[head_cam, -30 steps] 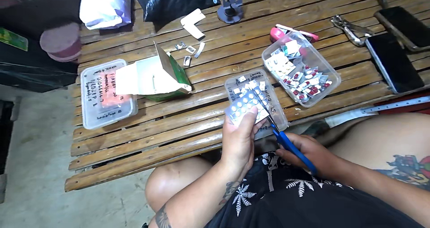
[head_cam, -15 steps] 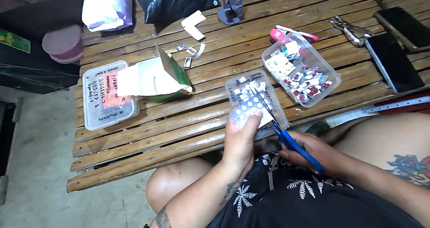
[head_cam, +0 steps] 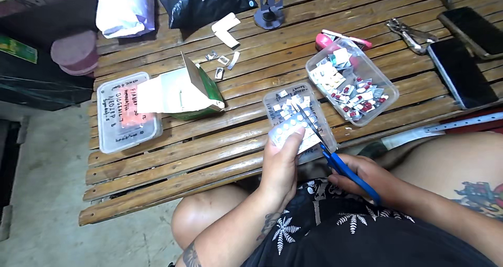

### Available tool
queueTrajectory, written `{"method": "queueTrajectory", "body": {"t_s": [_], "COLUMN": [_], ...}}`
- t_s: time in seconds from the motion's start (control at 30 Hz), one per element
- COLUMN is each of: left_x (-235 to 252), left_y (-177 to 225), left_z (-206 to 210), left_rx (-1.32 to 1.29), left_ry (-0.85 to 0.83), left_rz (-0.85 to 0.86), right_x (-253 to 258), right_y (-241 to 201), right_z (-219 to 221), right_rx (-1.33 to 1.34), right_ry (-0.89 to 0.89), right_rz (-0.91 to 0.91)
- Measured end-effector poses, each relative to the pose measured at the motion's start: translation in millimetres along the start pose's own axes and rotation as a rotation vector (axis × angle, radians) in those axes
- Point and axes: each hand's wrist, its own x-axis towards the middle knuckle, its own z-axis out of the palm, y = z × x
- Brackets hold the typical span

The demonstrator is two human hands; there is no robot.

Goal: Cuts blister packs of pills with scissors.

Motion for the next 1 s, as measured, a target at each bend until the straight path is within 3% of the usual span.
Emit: {"method": "queueTrajectory", "body": {"t_s": [1.0], "left_x": [2.2], "left_y": [0.1], "left_z": [-4.8], "left_rx": [0.110], "left_ry": [-0.059], "left_rz": [0.042], "right_x": [1.0], "right_y": [4.8], "right_z": [-3.1], "right_rx": [0.060], "right_ry": [-0.064], "right_rz": [-0.047]}}
